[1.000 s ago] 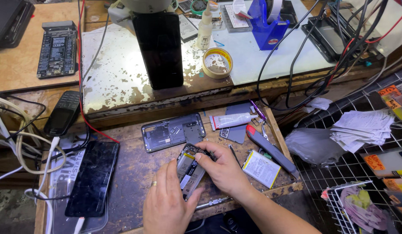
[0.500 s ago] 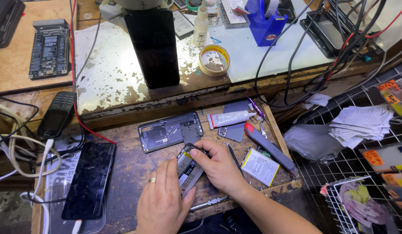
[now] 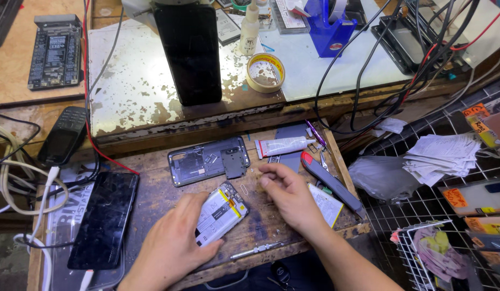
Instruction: The person disassembles a mobile phone on a repair bench, removes internal components using a screwdriver, and tests the screen by turning the device on.
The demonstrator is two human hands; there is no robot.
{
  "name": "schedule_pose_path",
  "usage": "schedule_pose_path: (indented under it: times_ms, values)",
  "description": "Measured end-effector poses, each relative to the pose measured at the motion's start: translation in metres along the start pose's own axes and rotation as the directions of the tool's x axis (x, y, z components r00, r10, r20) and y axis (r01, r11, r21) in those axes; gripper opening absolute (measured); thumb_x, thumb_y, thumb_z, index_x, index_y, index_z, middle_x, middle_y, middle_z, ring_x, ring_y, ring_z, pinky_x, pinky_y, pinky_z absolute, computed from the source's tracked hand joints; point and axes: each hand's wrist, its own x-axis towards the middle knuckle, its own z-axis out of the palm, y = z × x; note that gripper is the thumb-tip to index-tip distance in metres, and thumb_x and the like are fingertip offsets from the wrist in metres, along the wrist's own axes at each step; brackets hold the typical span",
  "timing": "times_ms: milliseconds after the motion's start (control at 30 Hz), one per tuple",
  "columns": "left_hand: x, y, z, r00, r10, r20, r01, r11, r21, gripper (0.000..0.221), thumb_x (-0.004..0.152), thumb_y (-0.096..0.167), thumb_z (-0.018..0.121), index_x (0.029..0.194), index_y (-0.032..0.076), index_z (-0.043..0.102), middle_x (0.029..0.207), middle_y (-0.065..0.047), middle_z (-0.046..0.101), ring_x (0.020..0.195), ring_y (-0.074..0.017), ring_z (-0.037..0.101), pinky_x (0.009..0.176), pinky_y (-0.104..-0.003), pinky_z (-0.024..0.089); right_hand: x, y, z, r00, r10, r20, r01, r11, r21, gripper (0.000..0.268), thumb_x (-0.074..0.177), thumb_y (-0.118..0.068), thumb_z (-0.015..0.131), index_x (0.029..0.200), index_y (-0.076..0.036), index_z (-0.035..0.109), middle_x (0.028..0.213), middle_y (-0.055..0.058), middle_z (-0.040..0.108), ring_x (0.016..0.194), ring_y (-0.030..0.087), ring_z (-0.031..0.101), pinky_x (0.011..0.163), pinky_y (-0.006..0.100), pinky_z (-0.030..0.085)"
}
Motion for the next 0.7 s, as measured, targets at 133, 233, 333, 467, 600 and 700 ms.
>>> schedule_pose_path:
  times_ms: [133,233,333,467,600,700]
  values:
    - [0.004,-0.001,-0.006,0.985,0.161,0.062,-0.162,0.987,0.011,0.079,0.062,0.025,0.084,0.134,0.007,0.054,0.123,-0.015,0.061,0.1,-0.0388,0.064,0.082,-0.046,0.053,-0.008,-0.001,-0.019,0.998,0.031,-0.046,-0.041,0.973,-0.226,0.034,0.094,-0.005,0.059,0.126,-0.003,0.071,0.091,0.003,0.071,0.073,0.009,0.054,0.066,0.023,0.046]
    - [0.007,0.0,-0.009,0.977,0.158,0.142,-0.163,0.986,0.025,0.077,0.064,0.024,0.081,0.134,0.008,0.054,0.123,-0.013,0.059,0.101,-0.0382,0.064,0.082,-0.045,0.052,-0.016,-0.001,-0.022,0.966,-0.258,0.027,0.258,0.943,-0.212,0.026,0.099,0.0,0.059,0.122,0.003,0.07,0.111,0.002,0.067,0.093,0.008,0.06,0.082,0.021,0.05]
    - [0.009,0.002,-0.012,0.971,0.187,0.151,-0.195,0.98,0.042,0.077,0.064,0.022,0.081,0.135,0.007,0.054,0.122,-0.015,0.059,0.102,-0.0389,0.063,0.083,-0.045,0.051,-0.014,-0.003,-0.019,0.977,-0.205,-0.061,0.205,0.979,-0.006,0.024,0.093,0.003,0.067,0.117,0.004,0.069,0.106,0.001,0.066,0.085,0.008,0.061,0.078,0.022,0.051]
    - [0.01,0.002,-0.009,0.963,0.241,0.124,-0.25,0.966,0.063,0.076,0.064,0.021,0.08,0.134,0.006,0.055,0.12,-0.015,0.059,0.1,-0.0381,0.061,0.085,-0.045,0.05,-0.012,0.0,-0.019,0.979,-0.171,-0.11,0.191,0.958,0.213,0.015,0.092,0.003,0.067,0.106,0.003,0.066,0.096,0.005,0.072,0.09,0.012,0.072,0.084,0.025,0.057]
    - [0.01,-0.002,-0.003,0.94,0.34,0.032,-0.341,0.937,0.07,0.076,0.062,0.022,0.081,0.131,0.001,0.057,0.119,-0.017,0.06,0.105,-0.0387,0.058,0.088,-0.046,0.047,-0.013,0.01,-0.024,0.96,-0.206,-0.19,0.233,0.964,0.129,0.011,0.095,0.003,0.071,0.105,0.004,0.067,0.092,0.004,0.069,0.083,0.008,0.064,0.077,0.022,0.052]
    - [0.009,-0.008,0.001,0.93,0.367,0.03,-0.368,0.927,0.075,0.079,0.062,0.024,0.081,0.134,0.0,0.056,0.121,-0.017,0.06,0.109,-0.0378,0.057,0.091,-0.046,0.045,-0.018,0.017,-0.025,0.956,-0.192,-0.22,0.222,0.968,0.119,0.011,0.098,0.002,0.072,0.107,0.004,0.067,0.087,0.004,0.067,0.077,0.01,0.062,0.071,0.024,0.051]
